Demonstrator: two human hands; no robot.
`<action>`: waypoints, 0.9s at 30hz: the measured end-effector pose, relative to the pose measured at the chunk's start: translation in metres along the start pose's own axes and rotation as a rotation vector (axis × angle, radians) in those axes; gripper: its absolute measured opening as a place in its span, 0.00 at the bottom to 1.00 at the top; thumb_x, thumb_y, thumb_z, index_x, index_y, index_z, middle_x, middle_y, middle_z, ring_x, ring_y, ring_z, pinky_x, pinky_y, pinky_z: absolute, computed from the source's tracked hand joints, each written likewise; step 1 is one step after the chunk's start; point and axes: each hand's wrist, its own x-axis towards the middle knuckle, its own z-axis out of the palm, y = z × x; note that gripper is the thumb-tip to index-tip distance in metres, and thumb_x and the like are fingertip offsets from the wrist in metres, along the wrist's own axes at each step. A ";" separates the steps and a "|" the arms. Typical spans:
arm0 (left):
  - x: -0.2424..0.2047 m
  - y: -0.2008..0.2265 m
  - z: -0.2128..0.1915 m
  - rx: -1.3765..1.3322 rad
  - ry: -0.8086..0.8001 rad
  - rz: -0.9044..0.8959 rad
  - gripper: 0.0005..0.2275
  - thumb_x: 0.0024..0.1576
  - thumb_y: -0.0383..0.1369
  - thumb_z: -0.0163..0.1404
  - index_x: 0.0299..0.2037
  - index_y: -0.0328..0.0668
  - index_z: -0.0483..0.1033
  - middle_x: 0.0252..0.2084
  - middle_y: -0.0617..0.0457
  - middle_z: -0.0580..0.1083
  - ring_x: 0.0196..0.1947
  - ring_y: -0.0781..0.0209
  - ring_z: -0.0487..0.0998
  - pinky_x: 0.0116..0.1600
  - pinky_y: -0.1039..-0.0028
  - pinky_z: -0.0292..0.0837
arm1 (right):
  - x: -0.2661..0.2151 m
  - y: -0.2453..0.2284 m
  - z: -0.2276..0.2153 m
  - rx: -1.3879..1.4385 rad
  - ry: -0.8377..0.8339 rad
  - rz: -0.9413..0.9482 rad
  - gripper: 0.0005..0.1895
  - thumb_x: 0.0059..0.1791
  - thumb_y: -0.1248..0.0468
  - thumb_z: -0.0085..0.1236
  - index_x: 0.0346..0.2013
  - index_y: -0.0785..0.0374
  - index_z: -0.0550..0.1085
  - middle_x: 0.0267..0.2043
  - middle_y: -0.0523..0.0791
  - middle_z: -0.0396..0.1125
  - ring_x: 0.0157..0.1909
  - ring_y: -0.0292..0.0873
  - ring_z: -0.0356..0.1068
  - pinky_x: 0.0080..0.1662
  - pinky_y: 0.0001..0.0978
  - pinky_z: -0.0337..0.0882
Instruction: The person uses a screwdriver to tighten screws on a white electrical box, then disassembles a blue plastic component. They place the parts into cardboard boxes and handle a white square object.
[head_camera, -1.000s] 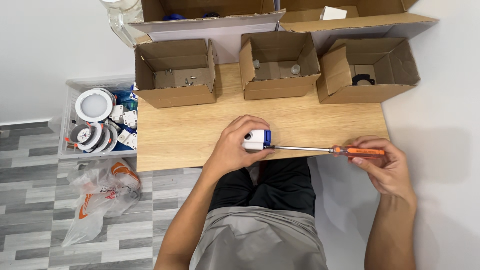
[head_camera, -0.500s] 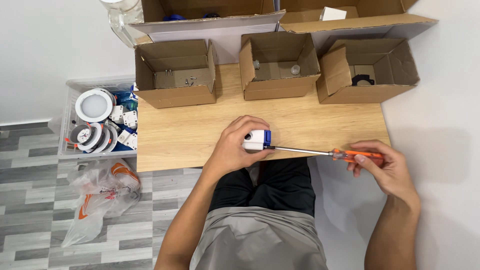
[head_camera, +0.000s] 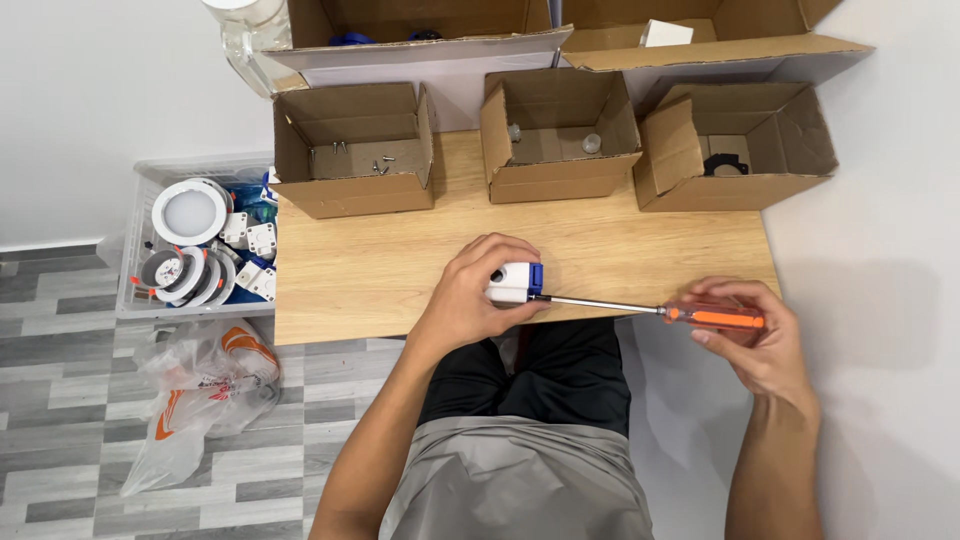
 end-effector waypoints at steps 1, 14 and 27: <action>0.000 -0.001 -0.001 0.002 0.002 -0.002 0.20 0.53 0.34 0.73 0.52 0.43 0.78 0.52 0.51 0.79 0.54 0.55 0.81 0.63 0.68 0.74 | 0.001 -0.004 0.001 0.001 -0.003 0.000 0.26 0.44 0.80 0.66 0.56 0.64 0.72 0.59 0.56 0.71 0.62 0.58 0.77 0.69 0.57 0.80; 0.000 -0.001 0.000 0.000 -0.003 0.003 0.20 0.53 0.33 0.73 0.52 0.43 0.78 0.52 0.51 0.79 0.54 0.55 0.81 0.63 0.68 0.74 | -0.011 0.022 -0.022 -0.001 0.012 0.015 0.10 0.50 0.78 0.61 0.46 0.67 0.79 0.52 0.56 0.72 0.49 0.55 0.78 0.51 0.44 0.85; -0.001 -0.001 0.000 0.008 -0.018 -0.021 0.19 0.53 0.31 0.71 0.52 0.43 0.79 0.53 0.51 0.79 0.55 0.55 0.81 0.64 0.68 0.74 | -0.019 0.004 -0.001 -0.155 0.077 0.252 0.10 0.56 0.69 0.58 0.46 0.76 0.80 0.37 0.60 0.79 0.25 0.52 0.77 0.24 0.33 0.73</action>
